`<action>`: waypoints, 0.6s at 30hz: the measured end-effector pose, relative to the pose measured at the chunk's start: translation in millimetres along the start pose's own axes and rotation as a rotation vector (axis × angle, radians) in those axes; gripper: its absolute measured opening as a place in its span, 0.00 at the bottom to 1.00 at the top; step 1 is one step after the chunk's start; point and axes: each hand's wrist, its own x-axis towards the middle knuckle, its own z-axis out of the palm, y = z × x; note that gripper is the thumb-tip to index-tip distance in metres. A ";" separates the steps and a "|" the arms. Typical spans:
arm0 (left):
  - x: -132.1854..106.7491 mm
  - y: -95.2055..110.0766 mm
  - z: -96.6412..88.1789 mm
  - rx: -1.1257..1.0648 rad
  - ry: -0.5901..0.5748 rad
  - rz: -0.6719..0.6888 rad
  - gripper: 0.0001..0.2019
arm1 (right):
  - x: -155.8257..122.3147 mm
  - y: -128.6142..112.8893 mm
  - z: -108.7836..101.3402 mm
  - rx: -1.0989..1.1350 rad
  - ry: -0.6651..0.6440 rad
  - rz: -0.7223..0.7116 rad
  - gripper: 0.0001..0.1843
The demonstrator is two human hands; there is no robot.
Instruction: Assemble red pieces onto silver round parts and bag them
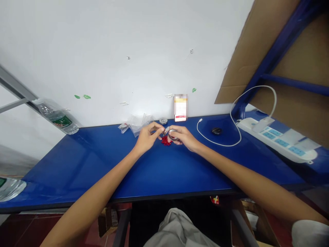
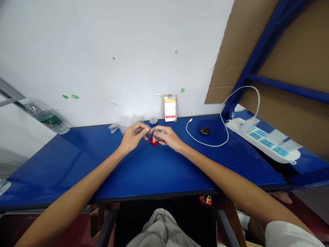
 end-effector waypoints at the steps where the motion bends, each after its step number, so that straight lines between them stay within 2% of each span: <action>1: -0.7 -0.5 2.0 0.000 0.003 0.006 0.16 | 0.4 0.3 -0.2 -0.031 0.021 -0.013 0.18; 5: -2.3 0.3 4.3 -0.008 -0.012 0.012 0.16 | 1.9 2.4 0.1 -0.158 0.081 -0.073 0.15; 8: -2.8 2.1 3.0 -0.056 -0.070 -0.014 0.16 | 2.5 3.8 -0.4 -0.228 0.126 -0.107 0.10; 12: -3.0 0.2 2.5 -0.067 -0.179 -0.059 0.31 | 2.8 6.3 -2.8 -0.332 0.167 -0.138 0.04; 15: -0.7 -3.1 -0.8 -0.041 -0.197 -0.068 0.29 | 2.9 6.3 -4.5 -0.361 0.180 -0.156 0.06; 18: 4.1 -2.8 -9.6 -0.035 -0.135 -0.055 0.27 | 3.1 3.8 -6.9 -0.378 0.235 -0.178 0.08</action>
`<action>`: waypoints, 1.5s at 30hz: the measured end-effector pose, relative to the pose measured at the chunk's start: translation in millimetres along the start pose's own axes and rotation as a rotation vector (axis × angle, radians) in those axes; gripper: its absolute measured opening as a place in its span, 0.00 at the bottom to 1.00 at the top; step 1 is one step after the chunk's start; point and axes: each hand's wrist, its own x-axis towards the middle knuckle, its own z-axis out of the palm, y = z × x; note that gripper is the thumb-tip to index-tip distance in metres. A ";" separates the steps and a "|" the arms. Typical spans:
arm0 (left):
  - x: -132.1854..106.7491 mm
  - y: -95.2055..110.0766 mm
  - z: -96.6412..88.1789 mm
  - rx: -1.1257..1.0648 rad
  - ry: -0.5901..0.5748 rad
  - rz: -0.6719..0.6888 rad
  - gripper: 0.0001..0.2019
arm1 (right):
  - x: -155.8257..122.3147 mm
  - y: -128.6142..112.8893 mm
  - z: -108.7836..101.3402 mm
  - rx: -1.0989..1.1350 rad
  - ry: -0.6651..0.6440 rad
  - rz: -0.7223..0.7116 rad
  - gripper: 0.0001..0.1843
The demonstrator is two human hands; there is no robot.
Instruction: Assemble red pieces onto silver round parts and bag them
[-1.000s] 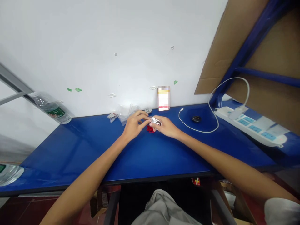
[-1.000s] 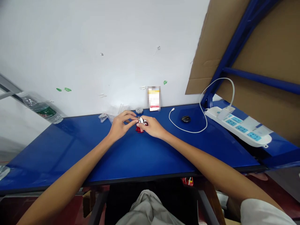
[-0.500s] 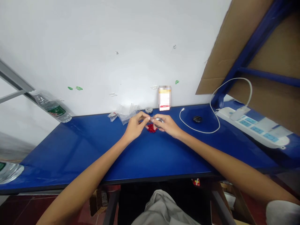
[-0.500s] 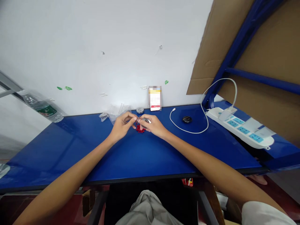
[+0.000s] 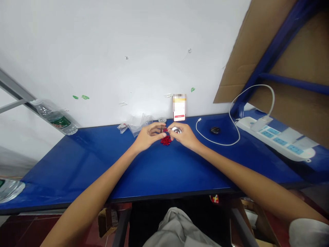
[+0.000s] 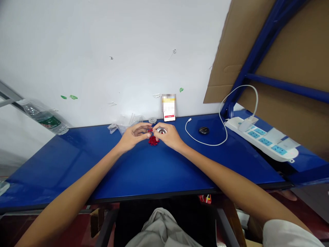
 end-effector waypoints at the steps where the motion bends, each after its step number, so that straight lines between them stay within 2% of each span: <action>1: 1.1 1.2 -3.7 -0.007 0.031 -0.004 0.27 | 0.5 -0.1 -1.5 -0.018 0.016 -0.005 0.08; 3: 3.0 3.8 -10.4 -0.014 0.100 -0.017 0.27 | 1.1 1.1 -5.2 -0.088 -0.006 -0.021 0.08; 7: 4.3 4.4 -16.1 0.097 0.205 -0.029 0.27 | 0.3 9.0 -12.5 -0.395 -0.190 -0.086 0.08; 11: 3.5 -0.9 -13.3 0.181 0.179 -0.022 0.27 | -0.3 14.2 -15.0 -0.593 -0.269 -0.087 0.15; 13: 3.0 -3.2 -11.6 0.188 0.157 -0.020 0.26 | 0.3 13.1 -14.8 -0.567 -0.236 -0.055 0.18; 17: 2.3 -6.2 -10.4 0.161 0.140 -0.017 0.27 | 2.8 9.1 -14.6 -0.405 -0.159 -0.041 0.15; 19: 1.8 -7.8 -9.9 0.168 0.153 -0.004 0.28 | 4.2 9.7 -14.5 -0.341 -0.134 -0.029 0.17; 23: 2.6 -12.7 -7.5 0.258 0.184 -0.007 0.26 | 7.0 17.5 -12.9 -0.166 -0.134 0.111 0.21; 25: 6.7 -16.7 -6.1 0.226 0.207 -0.032 0.24 | 8.3 21.4 -11.9 -0.095 -0.146 0.166 0.22; 29: 28.3 -25.6 -7.3 0.056 0.206 -0.104 0.22 | 9.2 21.7 -12.1 -0.086 -0.134 0.138 0.24; 31: 46.4 -28.1 -10.9 0.173 0.172 -0.127 0.21 | 8.8 19.3 -13.2 -0.092 -0.121 0.126 0.24; 34: 79.2 -29.7 -17.1 0.524 0.098 -0.150 0.14 | 8.4 17.7 -14.6 -0.093 -0.109 0.128 0.24; 36: 100.9 -31.5 -19.8 0.624 0.164 -0.204 0.10 | 8.7 19.4 -15.1 -0.090 -0.106 0.134 0.23; 39: 125.6 -37.5 -20.7 0.735 0.244 -0.328 0.14 | 10.0 24.1 -15.6 -0.083 -0.097 0.140 0.22; 42: 136.5 -44.5 -19.5 0.837 0.274 -0.352 0.07 | 10.7 25.3 -16.5 -0.084 -0.085 0.128 0.20; 45: 135.7 -47.2 -16.7 0.903 0.282 -0.331 0.07 | 10.1 21.4 -17.4 -0.099 -0.091 0.125 0.20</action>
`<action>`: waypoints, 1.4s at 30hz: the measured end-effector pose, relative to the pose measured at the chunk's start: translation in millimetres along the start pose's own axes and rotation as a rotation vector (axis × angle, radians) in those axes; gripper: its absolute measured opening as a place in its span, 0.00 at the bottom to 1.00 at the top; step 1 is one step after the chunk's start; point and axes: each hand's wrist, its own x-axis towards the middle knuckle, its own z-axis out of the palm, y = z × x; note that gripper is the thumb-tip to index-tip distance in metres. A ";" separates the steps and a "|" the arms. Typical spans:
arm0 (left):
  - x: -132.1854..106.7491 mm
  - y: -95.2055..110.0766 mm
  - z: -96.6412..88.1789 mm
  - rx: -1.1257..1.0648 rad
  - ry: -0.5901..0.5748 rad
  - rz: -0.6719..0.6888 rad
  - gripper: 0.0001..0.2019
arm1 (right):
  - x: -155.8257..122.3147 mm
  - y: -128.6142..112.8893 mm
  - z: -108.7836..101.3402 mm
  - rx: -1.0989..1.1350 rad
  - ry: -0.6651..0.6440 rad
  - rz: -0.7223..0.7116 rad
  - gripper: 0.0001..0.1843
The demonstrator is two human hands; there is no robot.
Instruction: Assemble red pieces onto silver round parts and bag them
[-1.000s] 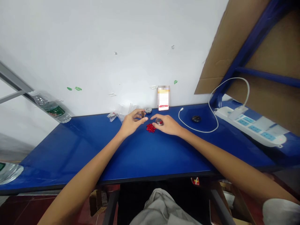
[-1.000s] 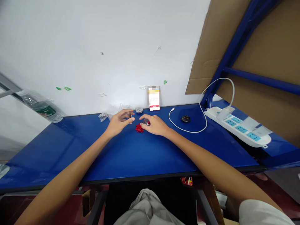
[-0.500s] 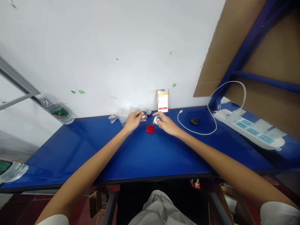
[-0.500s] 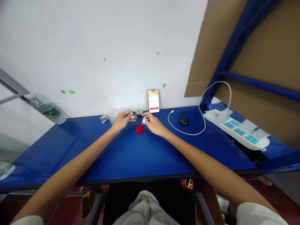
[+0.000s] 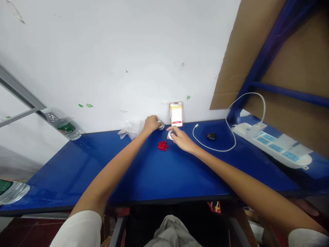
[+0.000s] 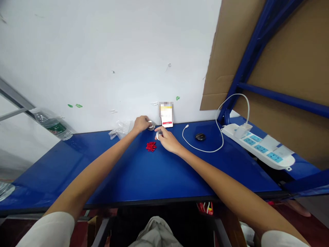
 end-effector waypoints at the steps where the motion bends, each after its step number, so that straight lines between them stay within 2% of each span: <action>1: -2.1 0.6 0.2 0.033 0.003 0.013 0.07 | -0.4 -1.3 -0.3 -0.006 -0.003 0.002 0.20; 6: -14.4 9.9 -5.2 0.303 -0.042 0.115 0.14 | 0.9 0.7 1.3 0.053 0.001 0.027 0.20; 8: -18.7 15.1 -12.0 0.316 -0.043 0.147 0.17 | 2.8 4.6 3.2 0.154 -0.008 0.074 0.20; 10: -25.6 19.5 -22.2 0.249 -0.014 0.190 0.19 | 4.7 7.7 5.0 0.279 -0.020 0.137 0.21; 12: -38.4 21.9 -34.4 0.107 0.005 0.231 0.16 | 6.2 9.0 5.9 0.391 -0.022 0.181 0.23; 16: -84.5 17.0 -51.1 -0.262 -0.105 0.323 0.13 | 7.0 6.6 6.1 0.541 -0.044 0.167 0.30; 17: -97.5 14.2 -52.0 -0.304 -0.090 0.386 0.12 | 6.9 5.8 6.4 0.558 -0.052 0.156 0.31; 20: -127.9 5.2 -47.5 -0.256 -0.021 0.579 0.12 | 5.6 4.2 9.2 0.556 -0.090 0.130 0.34; 22: -137.0 0.4 -41.7 -0.173 -0.013 0.636 0.14 | 4.3 4.5 12.3 0.533 -0.120 0.105 0.35; 26: -137.3 -6.1 -33.1 -0.037 0.017 0.651 0.15 | 2.0 6.8 18.5 0.495 -0.145 0.053 0.36; 33: -141.4 -8.3 -31.5 -0.014 0.003 0.717 0.16 | -5.7 -2.2 14.6 0.535 -0.273 0.043 0.40; 36: -142.1 -6.6 -31.8 -0.070 0.020 0.708 0.13 | -8.4 -8.6 9.9 0.560 -0.299 0.043 0.41; 42: -139.2 -9.3 -32.1 -0.301 -0.028 0.593 0.09 | -6.0 -7.9 10.9 0.552 -0.287 0.056 0.34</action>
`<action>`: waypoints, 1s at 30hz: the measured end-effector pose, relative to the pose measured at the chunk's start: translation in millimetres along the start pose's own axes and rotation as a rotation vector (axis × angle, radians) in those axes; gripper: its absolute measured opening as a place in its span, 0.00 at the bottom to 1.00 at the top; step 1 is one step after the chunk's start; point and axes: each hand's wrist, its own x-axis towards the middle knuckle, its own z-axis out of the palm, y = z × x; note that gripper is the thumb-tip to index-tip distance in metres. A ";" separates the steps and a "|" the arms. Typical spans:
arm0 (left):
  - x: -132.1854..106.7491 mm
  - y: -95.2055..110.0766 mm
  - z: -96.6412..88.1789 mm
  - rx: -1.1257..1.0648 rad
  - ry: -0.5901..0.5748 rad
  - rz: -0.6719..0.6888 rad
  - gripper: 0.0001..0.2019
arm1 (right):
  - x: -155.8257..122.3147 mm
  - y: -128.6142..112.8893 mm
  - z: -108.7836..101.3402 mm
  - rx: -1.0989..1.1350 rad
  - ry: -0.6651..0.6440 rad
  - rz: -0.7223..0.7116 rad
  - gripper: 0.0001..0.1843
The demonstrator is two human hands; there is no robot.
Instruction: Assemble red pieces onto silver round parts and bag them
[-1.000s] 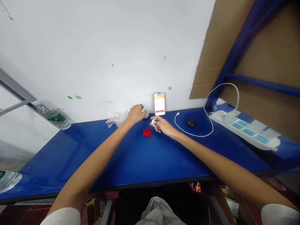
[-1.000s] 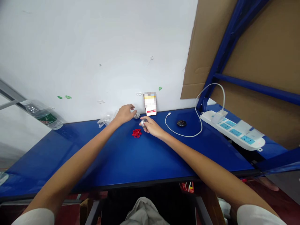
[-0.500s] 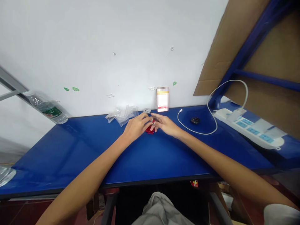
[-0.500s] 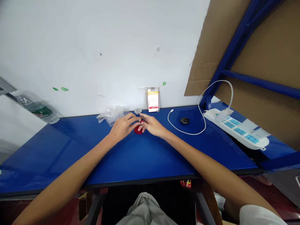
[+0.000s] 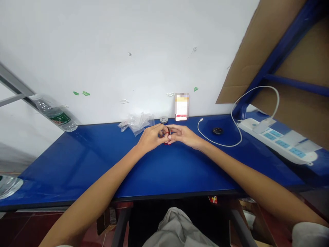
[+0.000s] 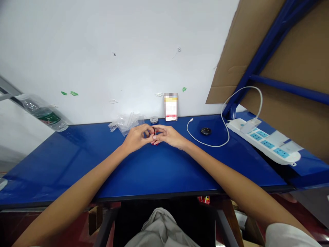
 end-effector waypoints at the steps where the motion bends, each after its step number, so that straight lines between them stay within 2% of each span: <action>1: 0.5 0.2 -0.9 -0.038 0.003 -0.033 0.09 | 0.9 0.7 -0.6 -0.006 0.026 0.002 0.33; 6: 5.8 1.7 -14.1 -0.317 0.044 -0.184 0.08 | 4.0 -1.1 -7.3 -0.043 0.143 -0.035 0.32; 9: 7.5 -2.8 -25.8 -0.345 0.018 -0.200 0.09 | 5.6 -4.0 -14.3 -0.064 0.190 -0.072 0.30; 14: 5.3 -14.5 -28.6 -0.042 -0.235 0.024 0.07 | 7.9 -2.2 -23.8 -0.165 0.248 -0.117 0.31; 18: 4.6 -18.6 -27.1 0.097 -0.305 0.110 0.09 | 4.7 1.9 -25.9 -0.377 0.267 -0.167 0.30; 20: 6.1 -18.8 -33.0 0.092 -0.278 0.118 0.11 | 1.9 2.1 -28.2 -0.624 0.253 -0.201 0.25; 23: 8.5 -18.3 -47.7 0.097 -0.144 0.074 0.14 | 1.8 -0.1 -34.0 -1.042 0.158 -0.274 0.15; 25: 9.1 -17.9 -56.9 0.133 -0.055 0.039 0.14 | 7.9 -2.5 -37.1 -1.217 0.101 -0.339 0.11; 30: 7.1 -15.6 -66.2 0.264 0.089 0.038 0.12 | 45.1 -10.5 -32.2 -1.546 0.165 -0.368 0.21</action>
